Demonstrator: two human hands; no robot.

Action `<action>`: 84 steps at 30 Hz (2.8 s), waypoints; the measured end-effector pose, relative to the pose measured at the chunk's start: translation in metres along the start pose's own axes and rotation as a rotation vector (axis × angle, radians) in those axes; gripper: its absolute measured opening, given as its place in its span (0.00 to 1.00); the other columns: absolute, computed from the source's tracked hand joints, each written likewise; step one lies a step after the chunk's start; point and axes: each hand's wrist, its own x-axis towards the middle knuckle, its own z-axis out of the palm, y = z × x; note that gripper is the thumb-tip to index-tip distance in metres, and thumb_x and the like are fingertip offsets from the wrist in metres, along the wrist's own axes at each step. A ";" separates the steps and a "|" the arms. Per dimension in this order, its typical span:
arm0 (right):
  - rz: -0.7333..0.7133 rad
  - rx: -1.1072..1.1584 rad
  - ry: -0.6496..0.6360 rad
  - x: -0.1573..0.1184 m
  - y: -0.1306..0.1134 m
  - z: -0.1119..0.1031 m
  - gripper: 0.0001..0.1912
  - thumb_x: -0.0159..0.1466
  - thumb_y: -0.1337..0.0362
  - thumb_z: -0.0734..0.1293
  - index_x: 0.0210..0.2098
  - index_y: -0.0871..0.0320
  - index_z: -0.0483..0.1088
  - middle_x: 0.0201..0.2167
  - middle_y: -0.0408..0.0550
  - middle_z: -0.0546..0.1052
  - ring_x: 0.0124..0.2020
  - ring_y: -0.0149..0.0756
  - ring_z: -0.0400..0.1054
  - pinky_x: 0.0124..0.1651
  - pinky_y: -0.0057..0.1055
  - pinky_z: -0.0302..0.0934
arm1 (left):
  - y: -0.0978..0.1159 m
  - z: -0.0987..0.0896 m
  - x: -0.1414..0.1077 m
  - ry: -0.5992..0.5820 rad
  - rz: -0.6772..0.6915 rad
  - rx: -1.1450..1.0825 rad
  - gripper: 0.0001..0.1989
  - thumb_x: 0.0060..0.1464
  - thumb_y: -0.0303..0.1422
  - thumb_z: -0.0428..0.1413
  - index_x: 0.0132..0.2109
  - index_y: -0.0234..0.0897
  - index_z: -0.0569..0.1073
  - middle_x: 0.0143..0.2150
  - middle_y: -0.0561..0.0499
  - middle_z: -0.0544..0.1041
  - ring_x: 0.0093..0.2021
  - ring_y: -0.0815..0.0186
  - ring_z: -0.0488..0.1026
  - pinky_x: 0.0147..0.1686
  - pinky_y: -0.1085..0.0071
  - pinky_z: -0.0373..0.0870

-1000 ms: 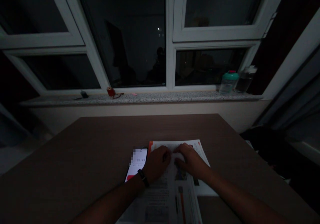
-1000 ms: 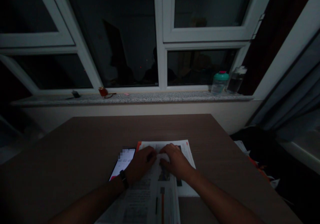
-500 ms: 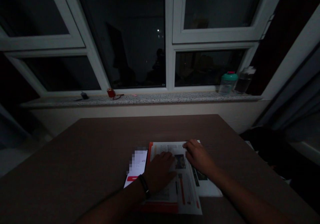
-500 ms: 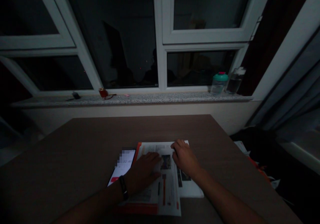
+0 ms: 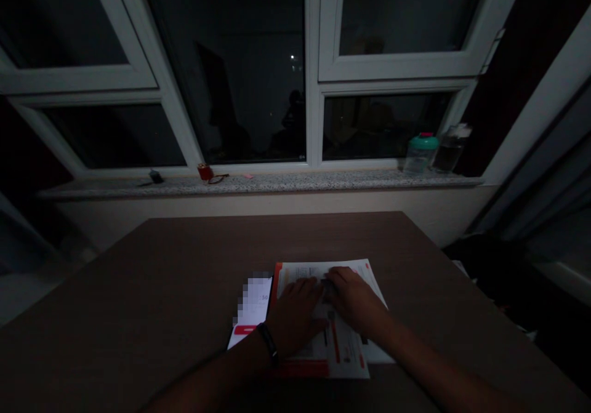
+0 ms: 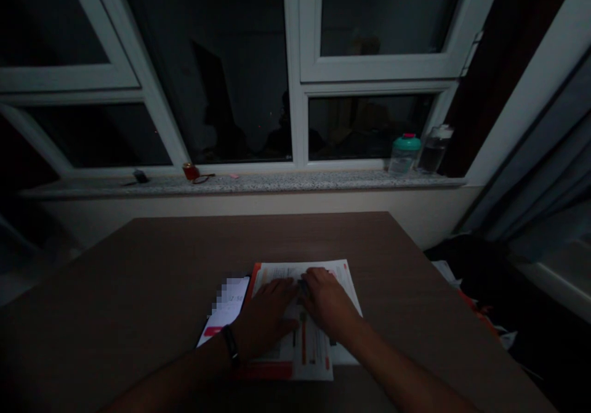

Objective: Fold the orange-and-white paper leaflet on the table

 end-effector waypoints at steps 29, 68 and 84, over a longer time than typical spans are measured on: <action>-0.054 -0.137 -0.172 -0.007 -0.003 0.027 0.29 0.67 0.69 0.55 0.66 0.73 0.52 0.68 0.65 0.53 0.70 0.49 0.43 0.69 0.49 0.46 | -0.011 0.022 0.001 0.006 -0.033 0.122 0.30 0.65 0.39 0.45 0.69 0.29 0.50 0.70 0.39 0.49 0.70 0.54 0.45 0.65 0.49 0.48; 0.029 -0.211 -0.123 -0.011 -0.005 0.041 0.28 0.67 0.69 0.54 0.65 0.74 0.54 0.67 0.66 0.54 0.69 0.50 0.44 0.67 0.51 0.48 | -0.012 0.021 -0.001 0.065 -0.016 0.132 0.30 0.66 0.39 0.45 0.69 0.31 0.50 0.70 0.38 0.51 0.69 0.54 0.47 0.65 0.51 0.49; 0.020 -0.046 -0.047 -0.002 -0.010 0.006 0.24 0.62 0.69 0.62 0.59 0.61 0.65 0.55 0.57 0.69 0.57 0.47 0.61 0.61 0.43 0.58 | -0.026 0.007 0.016 0.072 0.017 0.058 0.29 0.64 0.40 0.49 0.67 0.37 0.52 0.71 0.40 0.49 0.69 0.54 0.49 0.63 0.51 0.52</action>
